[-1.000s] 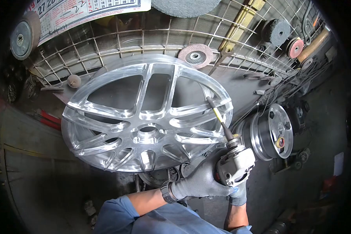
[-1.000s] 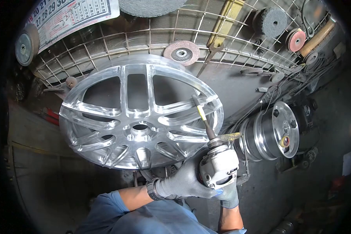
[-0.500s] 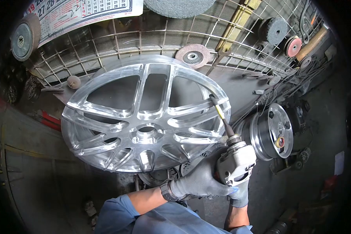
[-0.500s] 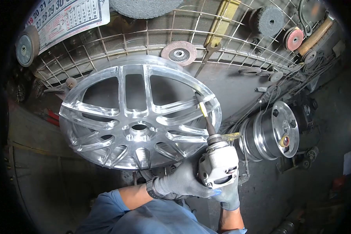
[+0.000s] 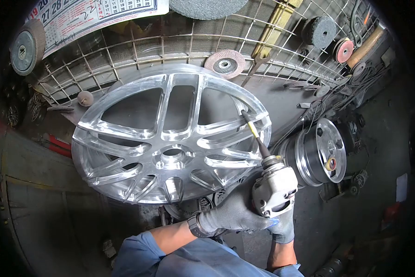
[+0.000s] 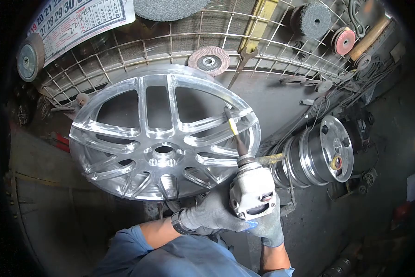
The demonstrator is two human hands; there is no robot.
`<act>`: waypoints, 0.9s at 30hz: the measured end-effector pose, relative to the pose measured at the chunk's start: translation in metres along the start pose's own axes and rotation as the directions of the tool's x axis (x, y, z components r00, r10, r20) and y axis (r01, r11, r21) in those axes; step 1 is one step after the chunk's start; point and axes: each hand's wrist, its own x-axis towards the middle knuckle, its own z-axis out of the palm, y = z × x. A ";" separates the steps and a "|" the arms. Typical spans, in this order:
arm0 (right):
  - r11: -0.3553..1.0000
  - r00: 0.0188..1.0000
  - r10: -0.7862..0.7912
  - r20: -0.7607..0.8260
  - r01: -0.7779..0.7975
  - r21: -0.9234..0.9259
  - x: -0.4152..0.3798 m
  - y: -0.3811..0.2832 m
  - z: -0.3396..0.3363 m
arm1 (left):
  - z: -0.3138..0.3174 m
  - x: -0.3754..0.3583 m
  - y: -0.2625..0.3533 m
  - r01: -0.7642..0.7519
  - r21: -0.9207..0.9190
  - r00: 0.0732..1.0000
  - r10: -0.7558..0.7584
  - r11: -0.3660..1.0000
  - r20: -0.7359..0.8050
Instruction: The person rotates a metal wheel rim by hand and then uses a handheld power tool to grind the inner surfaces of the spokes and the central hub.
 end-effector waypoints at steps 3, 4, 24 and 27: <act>0.999 0.999 -0.046 -0.015 0.046 0.004 0.000 0.001 0.001 | -0.001 0.001 -0.002 -0.032 0.066 0.999 0.031 0.997 0.015; 0.999 1.000 0.023 -0.015 -0.022 0.036 0.000 -0.001 0.003 | -0.001 0.001 -0.001 0.001 0.073 1.000 -0.003 0.997 0.020; 0.996 0.991 0.011 0.135 0.001 -0.093 0.010 -0.011 -0.002 | -0.010 -0.009 -0.005 0.102 0.036 0.992 -0.104 0.994 0.074; 0.998 0.991 0.046 0.125 -0.040 -0.051 0.010 -0.009 -0.007 | -0.014 -0.004 -0.003 0.061 0.223 0.985 -0.094 0.973 0.143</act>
